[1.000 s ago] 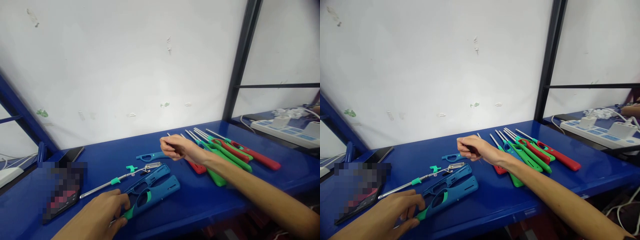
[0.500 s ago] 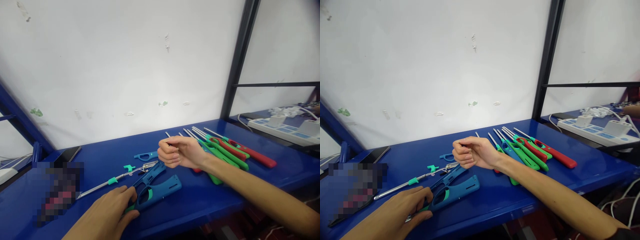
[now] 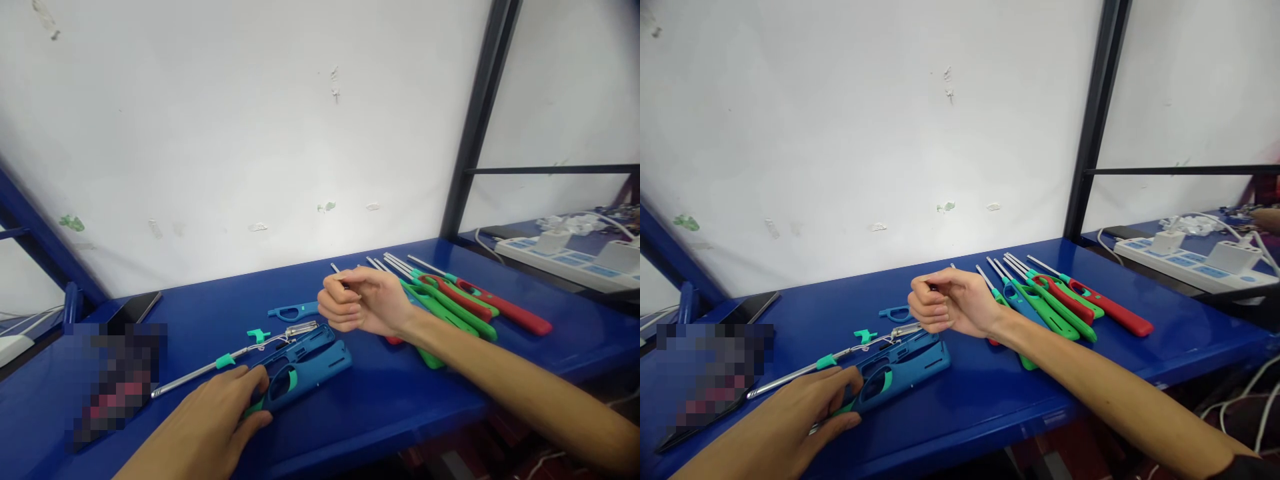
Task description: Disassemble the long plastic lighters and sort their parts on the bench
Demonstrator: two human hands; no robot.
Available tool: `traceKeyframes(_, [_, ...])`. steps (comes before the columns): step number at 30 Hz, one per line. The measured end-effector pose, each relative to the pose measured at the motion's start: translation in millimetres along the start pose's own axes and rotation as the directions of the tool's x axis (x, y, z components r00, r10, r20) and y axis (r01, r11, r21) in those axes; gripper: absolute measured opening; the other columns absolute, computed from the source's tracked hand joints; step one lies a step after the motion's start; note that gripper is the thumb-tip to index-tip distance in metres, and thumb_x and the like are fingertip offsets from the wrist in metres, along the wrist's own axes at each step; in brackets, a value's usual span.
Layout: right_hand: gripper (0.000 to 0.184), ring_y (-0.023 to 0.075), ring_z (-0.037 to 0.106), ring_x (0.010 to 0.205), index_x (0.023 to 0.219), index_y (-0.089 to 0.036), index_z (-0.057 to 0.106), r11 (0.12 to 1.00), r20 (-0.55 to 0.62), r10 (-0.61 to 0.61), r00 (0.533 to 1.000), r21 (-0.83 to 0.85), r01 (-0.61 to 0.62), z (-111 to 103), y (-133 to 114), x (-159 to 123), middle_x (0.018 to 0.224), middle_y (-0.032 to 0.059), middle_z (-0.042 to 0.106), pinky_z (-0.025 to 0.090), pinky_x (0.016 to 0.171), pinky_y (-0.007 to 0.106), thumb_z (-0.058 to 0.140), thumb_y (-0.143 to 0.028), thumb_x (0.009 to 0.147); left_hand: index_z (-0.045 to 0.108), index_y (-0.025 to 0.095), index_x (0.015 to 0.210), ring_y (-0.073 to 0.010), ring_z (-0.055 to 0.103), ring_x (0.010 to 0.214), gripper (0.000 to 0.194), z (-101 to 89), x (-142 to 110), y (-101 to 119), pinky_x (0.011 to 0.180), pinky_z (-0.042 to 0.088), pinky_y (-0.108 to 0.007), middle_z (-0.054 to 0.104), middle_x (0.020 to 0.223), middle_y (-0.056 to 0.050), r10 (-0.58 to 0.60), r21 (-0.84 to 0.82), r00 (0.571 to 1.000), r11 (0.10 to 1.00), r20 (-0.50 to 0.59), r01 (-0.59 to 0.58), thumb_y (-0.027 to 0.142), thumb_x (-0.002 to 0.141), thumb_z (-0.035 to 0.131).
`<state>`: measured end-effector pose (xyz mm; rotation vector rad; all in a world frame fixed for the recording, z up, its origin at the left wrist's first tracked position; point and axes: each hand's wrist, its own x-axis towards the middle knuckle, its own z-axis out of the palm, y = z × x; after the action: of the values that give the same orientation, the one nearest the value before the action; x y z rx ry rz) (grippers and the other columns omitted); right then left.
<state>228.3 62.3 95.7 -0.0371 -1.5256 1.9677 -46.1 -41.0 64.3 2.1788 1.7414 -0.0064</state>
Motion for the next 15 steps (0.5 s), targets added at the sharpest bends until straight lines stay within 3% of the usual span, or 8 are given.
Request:
traceKeyframes(7, [0.042,0.0139,0.020,0.054,0.060,-0.023,0.037,1.000,-0.021,-0.013,1.000,-0.014,0.013,-0.3,0.0,0.1,0.059,-0.0038,0.030,0.018,0.048,0.028,0.052,-0.037,0.096,0.066,0.036,0.112,-0.0232,0.066,0.108,0.017,-0.5,1.2,-7.4,0.095,0.046,-0.039,0.071,0.120,0.002,0.031,0.002,0.999,1.000,0.007,-0.031,0.043,0.102,0.055])
traceKeyframes(15, [0.041,0.0142,0.020,0.055,0.060,-0.023,0.037,0.999,-0.050,-0.036,0.998,-0.009,0.036,-1.1,1.2,1.2,0.060,-0.0034,0.030,0.019,0.049,0.028,0.050,-0.036,0.096,0.066,0.033,0.107,-0.0225,0.067,0.101,0.013,-4.1,1.4,1.2,0.088,0.045,-0.038,0.072,0.113,0.002,-0.011,0.045,1.000,0.999,0.025,0.010,0.038,0.102,0.055])
